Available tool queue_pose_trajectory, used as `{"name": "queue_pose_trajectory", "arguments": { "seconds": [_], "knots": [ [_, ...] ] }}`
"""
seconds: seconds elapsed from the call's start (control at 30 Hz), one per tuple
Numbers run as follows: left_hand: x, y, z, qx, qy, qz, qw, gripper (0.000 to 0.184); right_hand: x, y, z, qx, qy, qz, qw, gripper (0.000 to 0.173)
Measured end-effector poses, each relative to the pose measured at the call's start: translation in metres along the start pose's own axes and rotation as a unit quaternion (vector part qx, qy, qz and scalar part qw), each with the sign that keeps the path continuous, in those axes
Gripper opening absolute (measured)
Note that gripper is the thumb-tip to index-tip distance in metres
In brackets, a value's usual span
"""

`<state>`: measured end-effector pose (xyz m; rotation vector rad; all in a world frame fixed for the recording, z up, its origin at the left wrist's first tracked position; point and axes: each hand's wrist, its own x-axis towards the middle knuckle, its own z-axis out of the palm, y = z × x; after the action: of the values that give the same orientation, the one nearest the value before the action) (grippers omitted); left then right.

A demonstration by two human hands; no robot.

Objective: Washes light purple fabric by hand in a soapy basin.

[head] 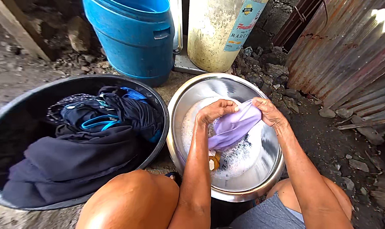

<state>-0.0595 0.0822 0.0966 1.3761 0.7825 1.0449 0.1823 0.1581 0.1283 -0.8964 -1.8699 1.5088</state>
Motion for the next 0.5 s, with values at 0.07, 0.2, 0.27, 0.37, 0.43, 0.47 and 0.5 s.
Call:
{"name": "queue_pose_trajectory", "arguments": {
  "seconds": [0.07, 0.2, 0.27, 0.37, 0.43, 0.47, 0.5],
  "knots": [
    [-0.006, -0.022, -0.003, -0.05, -0.011, -0.002, 0.999, 0.017, 0.002, -0.014, 0.003, -0.002, 0.077, -0.02, 0.997, 0.028],
    [-0.009, -0.042, -0.002, -0.115, 0.016, -0.03, 0.993, 0.021, 0.004, -0.024, -0.003, 0.02, 0.193, -0.057, 0.979, 0.026],
    [-0.008, -0.046, 0.0, -0.144, 0.044, -0.019, 0.988, 0.025, 0.007, -0.021, -0.005, 0.078, 0.203, -0.076, 0.973, 0.032],
    [0.004, -0.044, 0.018, -0.167, 0.118, -0.004, 0.979, 0.032, 0.013, -0.007, 0.013, 0.101, 0.231, -0.075, 0.965, 0.036],
    [0.017, -0.039, 0.044, -0.184, 0.223, -0.021, 0.957, 0.035, 0.019, 0.007, 0.05, 0.005, 0.24, -0.089, 0.967, 0.037],
    [0.021, -0.035, 0.06, -0.197, 0.289, -0.037, 0.936, 0.035, 0.017, 0.008, 0.076, -0.065, 0.214, -0.1, 0.969, 0.037],
    [0.012, -0.027, 0.076, -0.209, 0.333, -0.059, 0.917, 0.034, 0.01, 0.006, 0.102, -0.168, 0.173, -0.111, 0.964, 0.039]
  ]
}}
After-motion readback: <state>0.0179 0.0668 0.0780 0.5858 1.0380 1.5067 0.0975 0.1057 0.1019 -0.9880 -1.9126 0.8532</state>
